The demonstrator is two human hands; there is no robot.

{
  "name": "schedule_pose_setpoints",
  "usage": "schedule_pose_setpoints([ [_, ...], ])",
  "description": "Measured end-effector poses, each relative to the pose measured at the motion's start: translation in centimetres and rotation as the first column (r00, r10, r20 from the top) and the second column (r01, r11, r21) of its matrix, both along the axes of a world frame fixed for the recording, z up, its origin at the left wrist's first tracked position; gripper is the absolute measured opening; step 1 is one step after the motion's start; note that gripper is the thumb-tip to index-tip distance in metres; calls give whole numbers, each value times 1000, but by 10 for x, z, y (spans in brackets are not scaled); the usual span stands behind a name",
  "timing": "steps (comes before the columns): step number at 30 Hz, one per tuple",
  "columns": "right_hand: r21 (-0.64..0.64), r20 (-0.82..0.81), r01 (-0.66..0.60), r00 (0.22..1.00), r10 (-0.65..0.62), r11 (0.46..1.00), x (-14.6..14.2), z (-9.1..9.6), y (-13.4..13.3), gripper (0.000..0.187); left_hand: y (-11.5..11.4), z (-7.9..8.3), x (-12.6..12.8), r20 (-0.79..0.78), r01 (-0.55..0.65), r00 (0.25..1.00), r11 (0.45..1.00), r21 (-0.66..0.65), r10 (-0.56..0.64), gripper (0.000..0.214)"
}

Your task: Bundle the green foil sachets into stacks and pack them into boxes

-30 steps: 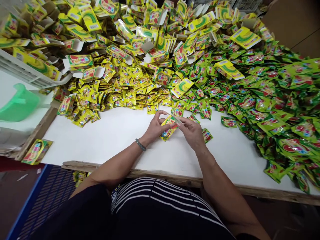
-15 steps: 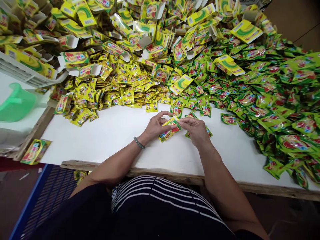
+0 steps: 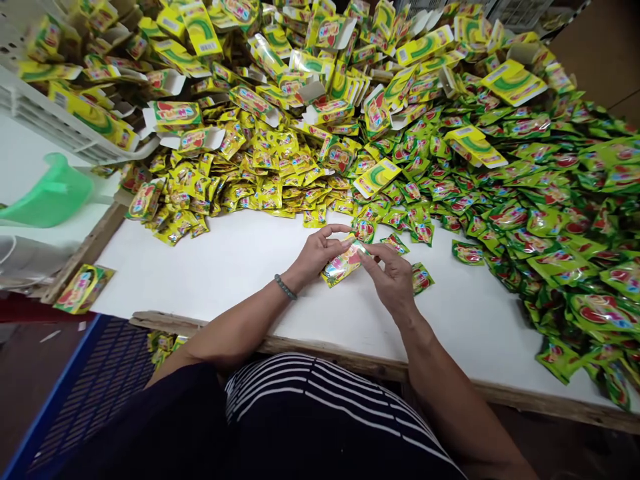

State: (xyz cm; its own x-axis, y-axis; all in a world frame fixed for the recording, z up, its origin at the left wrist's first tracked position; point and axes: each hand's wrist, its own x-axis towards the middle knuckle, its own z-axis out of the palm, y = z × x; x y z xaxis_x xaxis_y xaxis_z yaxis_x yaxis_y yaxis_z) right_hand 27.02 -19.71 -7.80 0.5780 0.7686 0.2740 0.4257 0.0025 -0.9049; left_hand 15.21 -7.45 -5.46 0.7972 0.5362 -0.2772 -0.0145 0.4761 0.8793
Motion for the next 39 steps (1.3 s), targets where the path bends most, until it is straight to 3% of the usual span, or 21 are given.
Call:
schedule_pose_setpoints([
  [4, -37, -52, -10, 999, 8, 999, -5, 4, 3, 33, -1, 0, 1, -12, 54, 998, 996, 65, -53, 62],
  [8, -35, 36, -53, 998, 54, 998, -6, 2, 8, 32, 2, -1, 0, -35, 68, 997, 987, 147, -63, 64],
  [11, -42, 93, -84, 992, 88, 996, 0, -1, 6, 26, 16, 7, -10, -199, 196, 970, 928, 318, -136, 55],
  [13, -53, 134, 27, 991, -20, 998, 10, -3, 3, 25, 33, 18, -25, -403, 389, 892, 797, 461, -203, 39],
  [15, -60, 174, 200, 967, -187, 978, 23, -8, 1, 26, 51, 33, -45, -643, 609, 743, 587, 534, -186, 22],
  [17, -60, 234, 303, 931, -282, 951, 33, -14, 4, 29, 66, 48, -64, -832, 789, 549, 379, 484, -80, 19],
  [19, -68, 327, 294, 910, -257, 953, 38, -21, 11, 34, 75, 58, -71, -891, 861, 453, 244, 446, 30, 22],
  [20, -90, 377, 263, 902, -212, 961, 39, -25, 17, 36, 77, 60, -68, -882, 857, 467, 212, 469, 65, 22],
  [22, -170, 456, 191, 885, -94, 967, 36, -31, 27, 37, 77, 57, -50, -813, 790, 576, 196, 580, 84, 21],
  [24, -265, 496, 142, 868, 9, 954, 32, -35, 34, 32, 76, 46, -18, -711, 684, 696, 207, 700, 105, 21],
  [26, -331, 517, 128, 853, 66, 935, 30, -37, 35, 25, 76, 32, 19, -635, 609, 748, 184, 772, 192, 23],
  [29, -370, 535, 140, 841, 87, 918, 29, -34, 32, 18, 82, 11, 64, -581, 594, 739, 78, 801, 342, 27],
  [32, -387, 526, 145, 846, 88, 911, 29, -28, 29, 14, 90, -5, 87, -610, 657, 733, -83, 749, 301, 30],
  [35, -466, 505, 157, 855, 116, 871, 29, -22, 27, 12, 92, -13, 88, -662, 701, 713, -223, 677, 233, 30],
  [37, -514, 486, 172, 866, 120, 840, 30, -20, 27, 20, 89, -13, 82, -677, 712, 701, -266, 650, 222, 27],
  [39, -537, 454, 174, 885, 108, 825, 31, -20, 27, 27, 82, -11, 76, -674, 711, 702, -262, 652, 230, 28],
])
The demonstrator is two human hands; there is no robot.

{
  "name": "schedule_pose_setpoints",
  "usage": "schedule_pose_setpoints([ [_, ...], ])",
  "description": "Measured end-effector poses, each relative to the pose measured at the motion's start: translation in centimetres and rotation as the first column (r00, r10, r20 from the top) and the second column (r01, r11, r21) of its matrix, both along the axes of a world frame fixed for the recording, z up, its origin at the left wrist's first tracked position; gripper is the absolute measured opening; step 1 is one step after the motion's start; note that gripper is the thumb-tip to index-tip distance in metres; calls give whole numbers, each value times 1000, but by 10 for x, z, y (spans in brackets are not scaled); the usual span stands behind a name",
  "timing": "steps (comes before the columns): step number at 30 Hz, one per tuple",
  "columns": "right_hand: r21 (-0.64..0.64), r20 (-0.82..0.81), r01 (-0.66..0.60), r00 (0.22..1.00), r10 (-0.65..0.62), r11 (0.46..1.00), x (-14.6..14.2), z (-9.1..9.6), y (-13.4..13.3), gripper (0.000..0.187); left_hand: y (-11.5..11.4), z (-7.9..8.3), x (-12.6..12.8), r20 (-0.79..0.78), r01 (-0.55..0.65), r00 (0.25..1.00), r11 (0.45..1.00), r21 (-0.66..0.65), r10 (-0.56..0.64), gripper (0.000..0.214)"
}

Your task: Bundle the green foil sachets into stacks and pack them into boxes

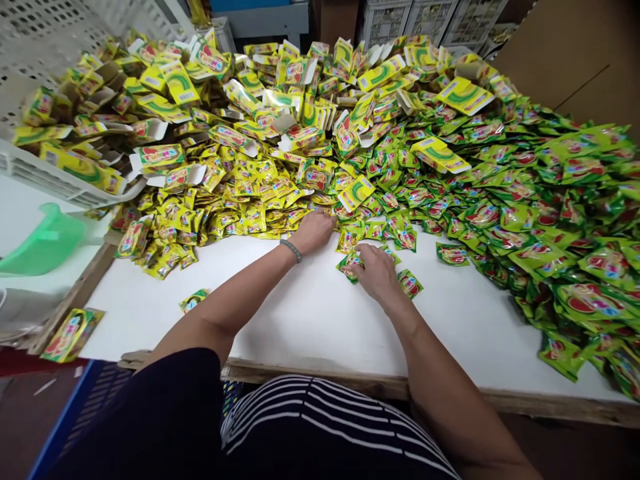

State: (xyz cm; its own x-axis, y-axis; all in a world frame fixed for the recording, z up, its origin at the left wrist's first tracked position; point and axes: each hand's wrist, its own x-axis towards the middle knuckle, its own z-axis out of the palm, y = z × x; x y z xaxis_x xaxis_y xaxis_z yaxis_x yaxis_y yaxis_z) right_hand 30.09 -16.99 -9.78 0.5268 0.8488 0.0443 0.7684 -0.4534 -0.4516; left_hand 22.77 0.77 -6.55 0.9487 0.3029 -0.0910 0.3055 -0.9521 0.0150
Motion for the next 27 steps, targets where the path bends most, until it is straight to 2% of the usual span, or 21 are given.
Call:
schedule_pose_setpoints([
  [3, -8, -68, 10, 998, -11, 1000, 2, 0, 0, 23, -16, 2, -5, 127, -144, 981, 989, -32, 147, 29],
  [5, 1, -110, 24, 994, -23, 1000, 4, 0, -1, 20, -27, -1, -3, 178, -255, 946, 961, -109, 271, 33],
  [8, 38, -200, 57, 979, -48, 998, 9, 1, -5, 17, -36, -6, 5, 64, -356, 919, 889, -287, 389, 29],
  [11, 136, -357, 95, 933, -40, 986, 17, 1, -9, 33, -32, -8, 7, 34, -361, 905, 810, -463, 424, 14],
  [13, 249, -470, 153, 883, -19, 956, 22, 0, -8, 39, -28, -8, 3, 75, -262, 922, 754, -603, 380, 8],
  [14, 312, -498, 182, 867, -2, 932, 24, -1, -8, 41, -26, -8, 1, 88, -187, 937, 700, -689, 338, 7],
  [15, 370, -500, 199, 866, 14, 907, 25, -1, -6, 41, -25, -8, -2, 97, -112, 952, 623, -774, 290, 6],
  [17, 436, -466, 199, 884, 30, 878, 26, -3, -4, 38, -23, -9, -7, 106, -5, 967, 435, -901, 231, 7],
  [18, 436, -454, 192, 890, 31, 879, 25, -4, -3, 36, -23, -9, -9, 108, 21, 968, 353, -936, 228, 7],
  [19, 420, -455, 187, 890, 28, 888, 25, -4, -3, 33, -22, -9, -10, 109, 36, 966, 292, -956, 236, 7],
  [21, 379, -473, 197, 881, 6, 904, 23, -4, -4, 29, -20, -5, -10, 102, 44, 965, 235, -971, 243, 11],
  [22, 371, -473, 209, 881, -10, 905, 23, -3, -4, 28, -19, 0, -8, 99, 43, 968, 235, -971, 229, 14],
  [23, 375, -464, 226, 885, -29, 899, 22, -1, -5, 27, -17, 5, -5, 100, 41, 972, 265, -963, 212, 17],
  [24, 384, -451, 244, 891, -49, 891, 21, 0, -5, 27, -15, 12, 0, 108, 33, 973, 338, -941, 206, 20],
  [25, 391, -437, 259, 897, -70, 883, 20, 3, -5, 27, -13, 19, 7, 127, 11, 965, 452, -892, 228, 22],
  [26, 392, -425, 272, 901, -89, 879, 19, 5, -5, 27, -12, 27, 15, 164, -31, 948, 592, -805, 273, 25],
  [27, 389, -415, 280, 904, -105, 878, 18, 7, -4, 27, -11, 33, 25, 218, -92, 922, 730, -677, 319, 28],
])
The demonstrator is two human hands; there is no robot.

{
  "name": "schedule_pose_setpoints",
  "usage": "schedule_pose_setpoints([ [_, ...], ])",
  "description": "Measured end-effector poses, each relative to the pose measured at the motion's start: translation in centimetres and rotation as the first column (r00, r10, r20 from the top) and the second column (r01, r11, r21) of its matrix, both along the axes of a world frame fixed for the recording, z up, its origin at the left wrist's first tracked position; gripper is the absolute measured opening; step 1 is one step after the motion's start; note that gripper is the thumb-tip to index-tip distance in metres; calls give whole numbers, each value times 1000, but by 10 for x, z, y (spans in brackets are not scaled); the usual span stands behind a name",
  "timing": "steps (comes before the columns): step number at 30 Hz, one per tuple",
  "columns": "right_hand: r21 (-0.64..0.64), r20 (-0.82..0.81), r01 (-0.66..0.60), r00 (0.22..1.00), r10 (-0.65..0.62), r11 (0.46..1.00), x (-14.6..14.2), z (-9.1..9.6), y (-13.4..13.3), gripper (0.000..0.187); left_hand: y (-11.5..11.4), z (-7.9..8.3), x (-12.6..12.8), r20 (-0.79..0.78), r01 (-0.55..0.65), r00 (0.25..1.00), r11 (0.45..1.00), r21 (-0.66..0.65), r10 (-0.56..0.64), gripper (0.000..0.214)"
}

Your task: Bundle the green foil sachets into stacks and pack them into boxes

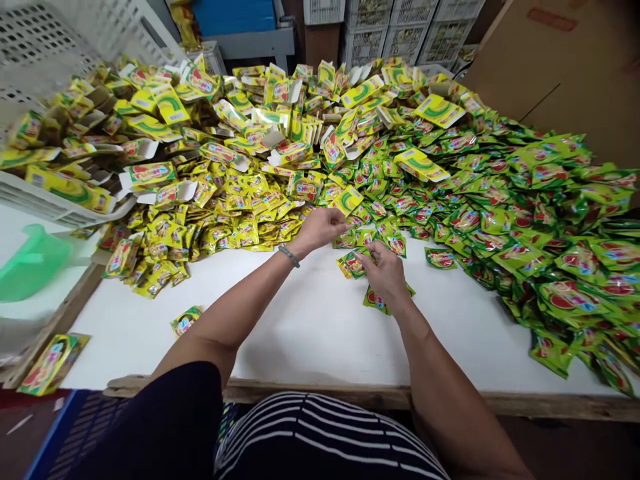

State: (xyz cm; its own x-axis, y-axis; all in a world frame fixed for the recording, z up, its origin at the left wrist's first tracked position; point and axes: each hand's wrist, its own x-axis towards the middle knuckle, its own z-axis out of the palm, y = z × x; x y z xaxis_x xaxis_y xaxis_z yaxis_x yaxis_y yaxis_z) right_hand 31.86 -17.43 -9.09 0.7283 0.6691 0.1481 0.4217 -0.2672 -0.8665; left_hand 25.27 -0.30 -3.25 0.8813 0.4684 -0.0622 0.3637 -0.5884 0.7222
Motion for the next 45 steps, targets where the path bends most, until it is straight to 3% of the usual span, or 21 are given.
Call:
schedule_pose_setpoints([
  [1, -11, 10, 8, 1000, -8, 1000, -2, 2, 1, 26, 1, 5, 11, -2, -80, 997, 978, 194, 82, 32],
  [3, -40, 32, 8, 999, -6, 999, -6, 5, 2, 24, 2, 9, 32, -13, -144, 985, 861, 488, 172, 45],
  [5, -59, 54, -13, 998, 16, 998, -10, 7, 2, 24, 3, 5, 49, -81, -71, 985, 779, 623, 154, 62],
  [7, -69, 81, -28, 996, 33, 997, -13, 7, 2, 24, 5, -2, 57, -184, 31, 976, 766, 643, 115, 65],
  [9, -62, 102, -26, 994, 33, 998, -13, 7, 1, 24, 8, -5, 56, -252, 84, 963, 784, 615, 94, 55],
  [13, 40, 154, -54, 987, 48, 998, -12, 9, -1, 20, 7, 7, 26, -226, -22, 958, 830, 558, 177, 41],
  [15, 122, 220, -108, 972, 80, 987, -13, 11, -1, 17, 4, 21, 4, -248, -58, 951, 893, 446, 186, 42],
  [17, 175, 256, -172, 959, 124, 969, -16, 12, -2, 14, 1, 33, -19, -308, -22, 948, 982, 187, 79, 43],
  [18, 182, 238, -193, 960, 148, 964, -17, 12, -2, 14, -1, 37, -30, -313, 6, 950, 1000, 13, -2, 44],
  [20, 179, 110, -196, 978, 178, 964, -20, 10, -1, 16, -5, 37, -50, -220, 38, 969, 945, -324, -114, 45],
  [22, 205, -107, -157, 978, 182, 966, -21, 6, 0, 23, -10, 26, -65, -46, 21, 997, 843, -537, -55, 46],
  [26, 280, -413, -111, 883, 225, 953, -21, -4, 3, 38, -25, -14, -79, 155, -114, 936, 690, -715, 316, 57],
  [29, 243, -453, -133, 860, 233, 961, -19, -6, 2, 39, -34, -34, -82, 157, -224, 864, 643, -732, 479, 52],
  [31, 263, -436, -44, 886, 160, 964, -15, -1, 0, 38, -37, -35, -85, 178, -251, 868, 720, -647, 463, 48],
  [34, 344, -341, 183, 938, -60, 921, -9, 12, -2, 33, -39, -26, -89, 164, -171, 956, 919, -354, 242, 37],
  [36, 342, -216, 205, 967, -136, 917, -5, 19, -4, 29, -41, -20, -89, 103, -75, 990, 982, -172, 94, 35],
  [41, 128, 110, 66, 991, -80, 990, -1, 24, -11, 22, -46, -19, -87, 54, -16, 998, 1000, 21, 15, 36],
  [45, 95, 152, 71, 985, -85, 993, 1, 23, -13, 21, -46, -21, -86, 41, 36, 998, 998, 58, -39, 37],
])
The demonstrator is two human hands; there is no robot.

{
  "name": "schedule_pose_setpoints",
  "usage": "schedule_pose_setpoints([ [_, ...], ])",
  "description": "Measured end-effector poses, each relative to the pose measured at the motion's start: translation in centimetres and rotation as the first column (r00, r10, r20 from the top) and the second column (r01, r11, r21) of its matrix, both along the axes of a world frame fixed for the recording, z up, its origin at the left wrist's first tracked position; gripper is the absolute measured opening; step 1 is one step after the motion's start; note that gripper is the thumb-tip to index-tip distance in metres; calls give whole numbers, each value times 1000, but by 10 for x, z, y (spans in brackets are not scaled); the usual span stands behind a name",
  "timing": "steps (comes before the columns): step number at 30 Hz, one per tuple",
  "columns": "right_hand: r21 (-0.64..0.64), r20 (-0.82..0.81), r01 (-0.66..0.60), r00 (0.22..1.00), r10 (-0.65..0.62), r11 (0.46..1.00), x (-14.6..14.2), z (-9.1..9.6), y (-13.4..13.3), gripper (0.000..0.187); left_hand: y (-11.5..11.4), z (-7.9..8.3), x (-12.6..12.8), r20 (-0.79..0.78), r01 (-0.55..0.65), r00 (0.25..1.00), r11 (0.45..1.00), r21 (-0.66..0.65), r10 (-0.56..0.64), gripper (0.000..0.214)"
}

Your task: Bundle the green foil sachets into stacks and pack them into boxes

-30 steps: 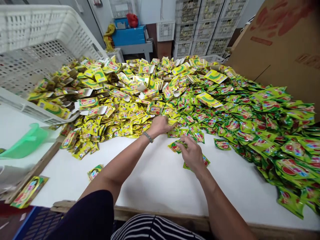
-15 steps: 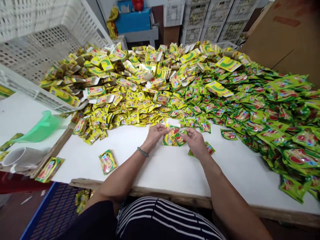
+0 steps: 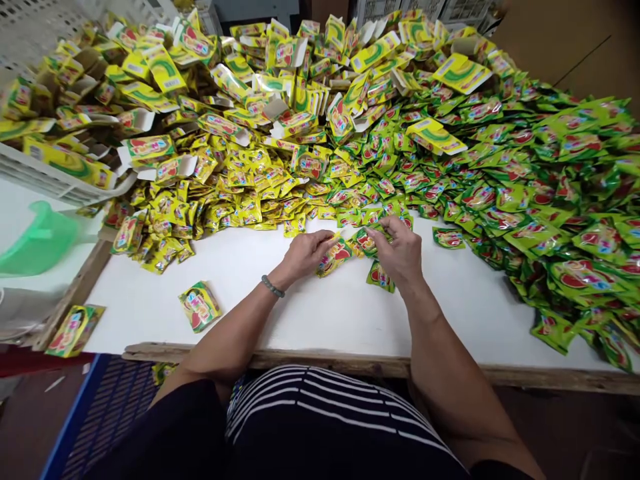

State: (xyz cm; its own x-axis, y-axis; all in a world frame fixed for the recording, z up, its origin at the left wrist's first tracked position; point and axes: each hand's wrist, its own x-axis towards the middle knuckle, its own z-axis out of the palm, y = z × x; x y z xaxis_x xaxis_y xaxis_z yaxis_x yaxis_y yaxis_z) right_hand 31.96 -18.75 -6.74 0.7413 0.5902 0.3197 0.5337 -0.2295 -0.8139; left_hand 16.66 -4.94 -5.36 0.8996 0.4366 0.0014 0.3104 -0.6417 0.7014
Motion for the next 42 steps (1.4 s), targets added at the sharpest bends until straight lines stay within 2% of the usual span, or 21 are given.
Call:
schedule_pose_setpoints([
  [3, 5, -22, 45, 999, -45, 999, 1, 0, 1, 22, -3, 0, 1, -22, 25, 999, 1000, 6, -25, 34],
  [7, 0, -16, 66, 998, -66, 998, 1, -2, 2, 25, -7, -1, 3, -12, -13, 1000, 1000, -18, 13, 32],
  [10, -39, 12, 35, 999, -35, 999, 0, -3, 3, 24, -10, -2, 4, 17, -51, 998, 996, -72, 52, 34],
  [15, -24, 44, 1, 999, 0, 1000, -5, -5, 6, 24, -13, -5, 5, 43, -10, 999, 977, -213, 20, 36],
  [19, 12, 73, -43, 996, 42, 999, -15, -7, 11, 23, -13, -11, 5, 101, -62, 988, 906, -419, 114, 40],
  [22, 16, 7, -70, 998, 70, 997, -19, -6, 10, 24, -11, -14, 6, 141, -87, 972, 846, -526, 187, 40],
  [25, 11, -37, -41, 998, 41, 999, -19, -6, 6, 26, -13, -16, 7, 178, -68, 960, 797, -601, 216, 39],
  [30, 34, 71, 39, 997, -41, 999, -17, -13, 8, 30, -23, -21, 11, 215, -46, 934, 696, -716, 284, 45],
  [33, 21, 66, 64, 996, -65, 998, -21, -19, 11, 33, -28, -24, 13, 194, -62, 924, 628, -776, 331, 52],
  [35, -10, 25, 14, 1000, -14, 1000, -25, -21, 12, 38, -29, -24, 14, 184, -77, 917, 609, -789, 354, 51],
  [38, -53, -48, -121, 992, 118, 991, -30, -21, 11, 42, -28, -22, 14, 206, -71, 906, 613, -787, 370, 47],
  [40, -22, -64, -153, 986, 152, 988, -30, -18, 10, 40, -28, -20, 14, 227, -62, 895, 610, -790, 384, 47],
  [42, 64, -83, -118, 989, 123, 991, -28, -14, 8, 35, -27, -18, 14, 248, -64, 874, 605, -794, 419, 54],
])
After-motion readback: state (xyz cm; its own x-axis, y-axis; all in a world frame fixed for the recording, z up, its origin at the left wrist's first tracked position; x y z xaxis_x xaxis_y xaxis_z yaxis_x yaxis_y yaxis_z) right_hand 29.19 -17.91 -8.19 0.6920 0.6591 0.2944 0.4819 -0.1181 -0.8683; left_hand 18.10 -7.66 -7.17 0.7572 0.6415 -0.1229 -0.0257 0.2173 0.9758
